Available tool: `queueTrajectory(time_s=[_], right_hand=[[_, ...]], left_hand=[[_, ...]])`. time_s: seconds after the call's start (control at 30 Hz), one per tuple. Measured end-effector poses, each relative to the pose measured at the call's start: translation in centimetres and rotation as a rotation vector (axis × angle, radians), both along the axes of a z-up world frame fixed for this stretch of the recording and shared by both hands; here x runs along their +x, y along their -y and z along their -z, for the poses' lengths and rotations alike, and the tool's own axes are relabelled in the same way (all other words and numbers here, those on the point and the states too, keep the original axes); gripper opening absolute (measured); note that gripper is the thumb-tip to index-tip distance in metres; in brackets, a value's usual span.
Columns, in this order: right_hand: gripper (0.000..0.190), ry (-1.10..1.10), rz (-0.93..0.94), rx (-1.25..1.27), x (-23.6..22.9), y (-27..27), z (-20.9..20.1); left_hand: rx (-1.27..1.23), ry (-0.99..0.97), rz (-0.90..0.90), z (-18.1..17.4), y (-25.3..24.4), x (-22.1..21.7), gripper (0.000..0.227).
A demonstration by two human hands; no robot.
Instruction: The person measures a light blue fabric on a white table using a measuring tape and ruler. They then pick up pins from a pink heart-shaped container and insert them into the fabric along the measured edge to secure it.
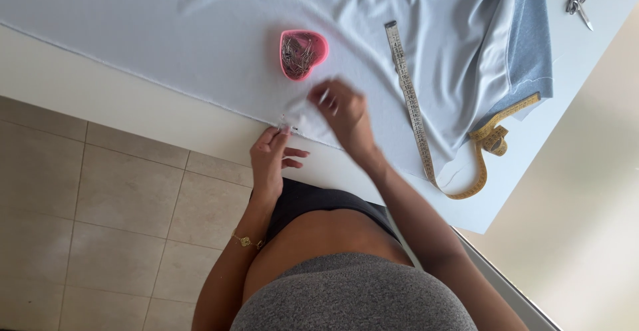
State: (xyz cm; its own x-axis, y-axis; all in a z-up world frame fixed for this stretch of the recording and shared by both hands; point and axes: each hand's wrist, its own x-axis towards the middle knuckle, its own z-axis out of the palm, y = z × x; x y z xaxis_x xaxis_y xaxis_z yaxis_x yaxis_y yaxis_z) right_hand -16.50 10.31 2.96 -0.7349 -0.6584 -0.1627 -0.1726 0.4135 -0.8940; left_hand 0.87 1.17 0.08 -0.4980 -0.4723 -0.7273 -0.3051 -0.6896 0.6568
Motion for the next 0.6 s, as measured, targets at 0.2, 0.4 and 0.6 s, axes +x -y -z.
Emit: queueTrajectory(time_s=[0.2, 0.4, 0.6], right_hand=[[0.018, -0.762, -0.089, 0.148, -5.2, 4.6, 2.2], [0.032, -0.967, -0.110, 0.417, -4.3, 6.1, 5.7], [0.025, -0.826, -0.088, 0.387, -3.9, 5.9, 6.4]], left_hand=[[-0.006, 0.157, 0.069, -3.8, 0.0, -2.5, 0.022], [0.013, 0.104, 0.050, -3.0, 0.0, -2.0, 0.025], [0.031, 0.082, 0.051, -2.8, 0.0, -1.9, 0.024]])
